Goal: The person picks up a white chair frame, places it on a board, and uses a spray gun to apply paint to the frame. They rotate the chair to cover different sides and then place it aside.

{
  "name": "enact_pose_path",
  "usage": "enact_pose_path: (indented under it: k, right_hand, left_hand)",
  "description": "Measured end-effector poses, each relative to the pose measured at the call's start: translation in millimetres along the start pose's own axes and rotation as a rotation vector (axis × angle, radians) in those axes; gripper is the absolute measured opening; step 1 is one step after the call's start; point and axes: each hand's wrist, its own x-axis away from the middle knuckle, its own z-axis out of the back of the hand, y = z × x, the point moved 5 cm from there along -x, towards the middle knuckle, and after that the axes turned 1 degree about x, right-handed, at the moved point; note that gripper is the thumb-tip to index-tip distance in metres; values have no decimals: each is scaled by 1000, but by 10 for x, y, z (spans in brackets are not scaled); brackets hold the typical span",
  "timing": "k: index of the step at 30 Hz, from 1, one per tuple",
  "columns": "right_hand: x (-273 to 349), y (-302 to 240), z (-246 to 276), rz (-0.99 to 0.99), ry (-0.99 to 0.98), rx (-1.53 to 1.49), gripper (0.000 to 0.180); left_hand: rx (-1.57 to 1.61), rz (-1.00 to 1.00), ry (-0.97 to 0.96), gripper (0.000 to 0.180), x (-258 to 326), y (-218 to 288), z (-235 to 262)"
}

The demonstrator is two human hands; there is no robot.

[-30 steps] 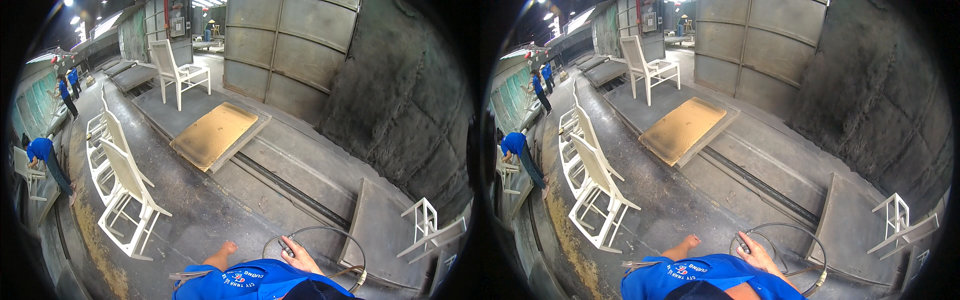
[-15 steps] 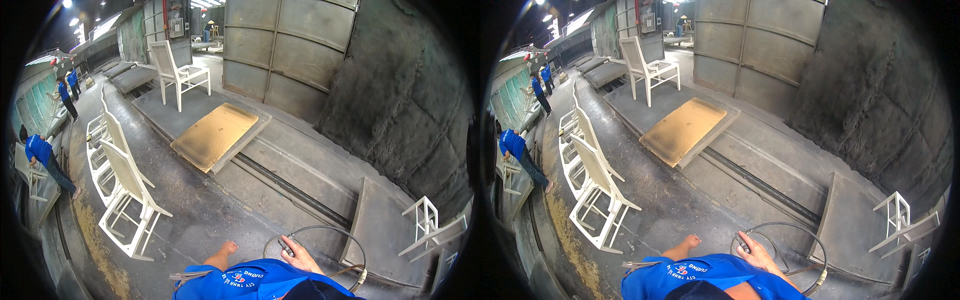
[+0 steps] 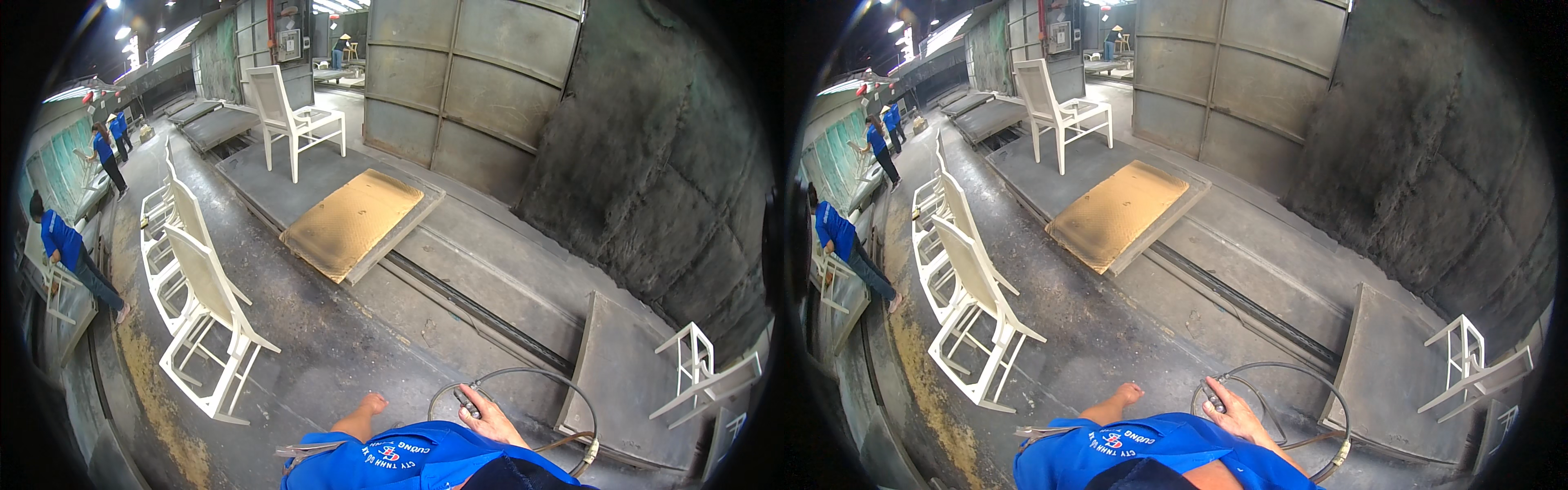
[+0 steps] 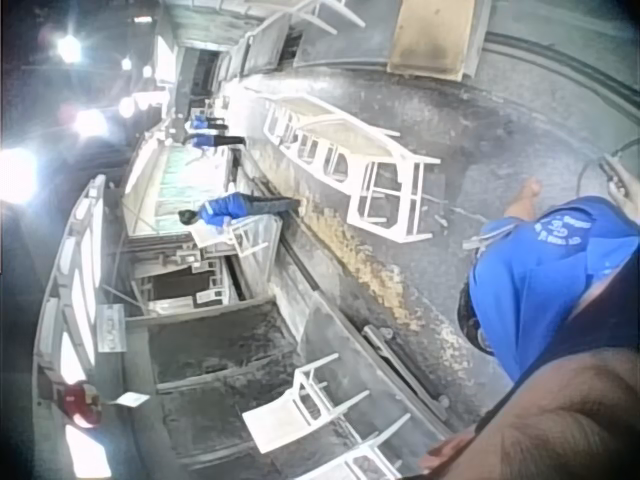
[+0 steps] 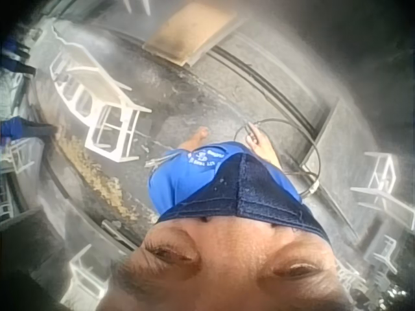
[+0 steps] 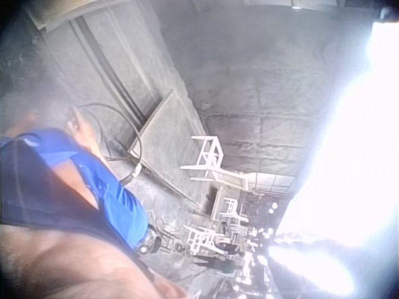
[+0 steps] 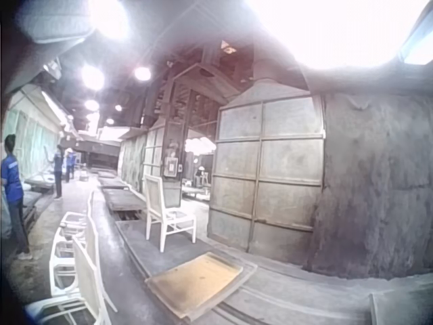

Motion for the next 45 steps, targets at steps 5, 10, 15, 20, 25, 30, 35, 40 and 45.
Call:
enact_pose_path:
  k: [5,10,15,20,25,30,35,40,45]
  right_hand:
    - [35,-4,1,0,-10,-6,67]
    - [65,-16,3,-4,-3,-10,67]
    - [72,-14,16,-7,-6,-21,67]
    - [73,-19,23,22,19,3,68]
    - [66,-9,13,17,15,-26,68]
    - [39,-16,14,20,9,-21,68]
    - [17,-53,39,35,18,11,68]
    - [45,-52,55,-2,2,-18,67]
    - [57,-40,53,1,4,-20,67]
  left_hand:
    - [-18,13,-11,40,40,22,-2]
    - [24,63,-100,43,58,12,-38]
    - [-37,4,-79,42,57,45,-15]
    - [-29,7,-89,41,52,52,-4]
    - [17,44,-99,41,51,24,-16]
    - [7,30,-64,43,39,5,-7]
    - [-37,4,-81,43,12,8,-6]
    - [-59,-2,-70,43,9,27,-5]
    - [1,28,-69,42,19,39,-11]
